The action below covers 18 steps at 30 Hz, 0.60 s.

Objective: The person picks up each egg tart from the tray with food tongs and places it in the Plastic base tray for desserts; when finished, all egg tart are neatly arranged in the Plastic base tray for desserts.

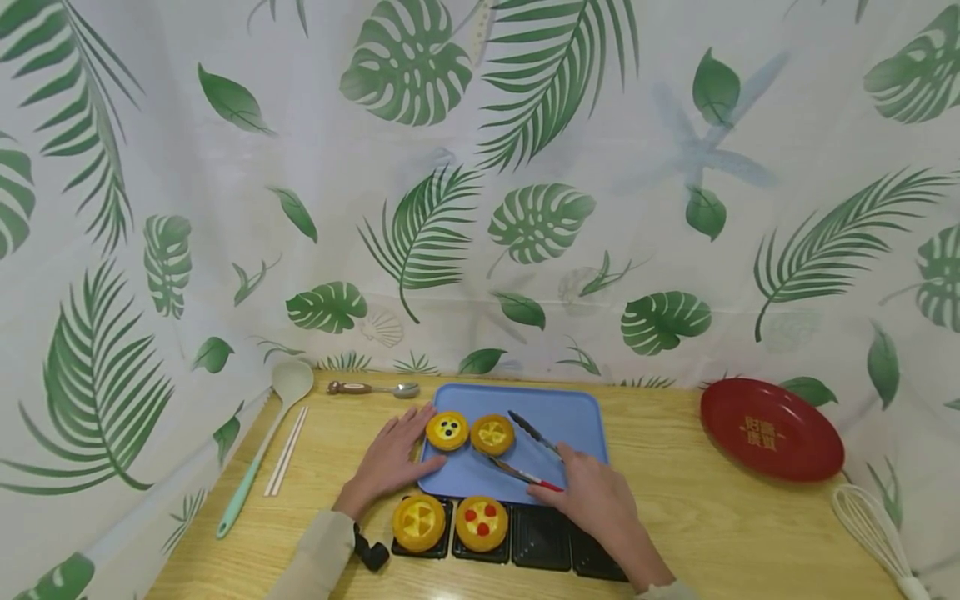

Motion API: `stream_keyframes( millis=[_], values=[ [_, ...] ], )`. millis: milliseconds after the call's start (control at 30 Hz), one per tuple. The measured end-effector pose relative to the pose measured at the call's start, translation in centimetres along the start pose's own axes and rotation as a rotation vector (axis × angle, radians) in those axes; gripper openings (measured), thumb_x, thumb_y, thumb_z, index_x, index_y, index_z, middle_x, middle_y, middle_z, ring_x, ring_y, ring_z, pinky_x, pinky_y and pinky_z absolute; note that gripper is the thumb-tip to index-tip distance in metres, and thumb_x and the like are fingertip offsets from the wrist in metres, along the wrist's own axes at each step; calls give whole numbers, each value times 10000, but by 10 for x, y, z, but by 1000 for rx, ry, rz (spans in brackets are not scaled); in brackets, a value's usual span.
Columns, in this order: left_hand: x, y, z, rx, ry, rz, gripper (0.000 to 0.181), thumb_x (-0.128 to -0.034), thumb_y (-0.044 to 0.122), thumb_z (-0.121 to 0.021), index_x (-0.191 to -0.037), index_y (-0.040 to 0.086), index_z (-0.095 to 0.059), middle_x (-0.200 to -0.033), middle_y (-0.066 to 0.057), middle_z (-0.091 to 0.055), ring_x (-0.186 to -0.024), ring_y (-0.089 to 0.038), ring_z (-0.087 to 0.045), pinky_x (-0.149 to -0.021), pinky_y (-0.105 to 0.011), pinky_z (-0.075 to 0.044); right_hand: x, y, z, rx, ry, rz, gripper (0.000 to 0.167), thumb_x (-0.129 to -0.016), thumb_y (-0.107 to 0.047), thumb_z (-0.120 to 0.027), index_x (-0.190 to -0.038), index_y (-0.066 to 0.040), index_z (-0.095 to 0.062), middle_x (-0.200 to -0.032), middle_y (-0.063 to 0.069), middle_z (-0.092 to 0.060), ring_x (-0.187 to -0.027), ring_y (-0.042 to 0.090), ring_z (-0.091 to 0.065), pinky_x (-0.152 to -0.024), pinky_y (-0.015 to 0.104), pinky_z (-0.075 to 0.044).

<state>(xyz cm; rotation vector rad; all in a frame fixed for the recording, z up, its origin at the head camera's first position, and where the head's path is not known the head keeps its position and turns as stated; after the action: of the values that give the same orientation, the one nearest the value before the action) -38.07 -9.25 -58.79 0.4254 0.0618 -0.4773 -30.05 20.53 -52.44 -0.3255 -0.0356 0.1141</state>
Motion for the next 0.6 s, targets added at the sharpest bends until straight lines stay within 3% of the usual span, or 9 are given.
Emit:
stream_keyframes(
  millis=[333, 600],
  values=[
    [-1, 2, 2, 0, 1, -10, 946, -955, 735, -512, -1681, 193, -242, -1729, 38, -230, -1599, -268, -205, -1288, -512, -161, -3, -3, 1, 17, -9, 0, 934, -803, -711, -765, -1396, -6, -614, -972, 95, -695, -658, 179, -522, -459, 330, -361],
    [0, 1, 2, 0, 0, -10, 941, -956, 735, -510, -1682, 201, -239, -1732, 45, -222, -1599, -267, -203, -1287, -516, -167, -5, -6, 0, 50, 0, 16, 912, -812, -715, -753, -1384, -16, -628, -1155, 189, -738, -714, 187, -624, -483, 361, -494]
  ],
)
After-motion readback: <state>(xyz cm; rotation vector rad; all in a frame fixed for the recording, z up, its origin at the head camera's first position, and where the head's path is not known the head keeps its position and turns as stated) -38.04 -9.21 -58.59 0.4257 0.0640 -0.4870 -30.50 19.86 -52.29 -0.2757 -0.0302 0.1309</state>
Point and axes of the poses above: each hand's wrist, its own x-axis away from the middle knuckle, its own z-axis out of the back of the hand, y = z × x, the point moved 8 cm from there along -x, towards the middle knuckle
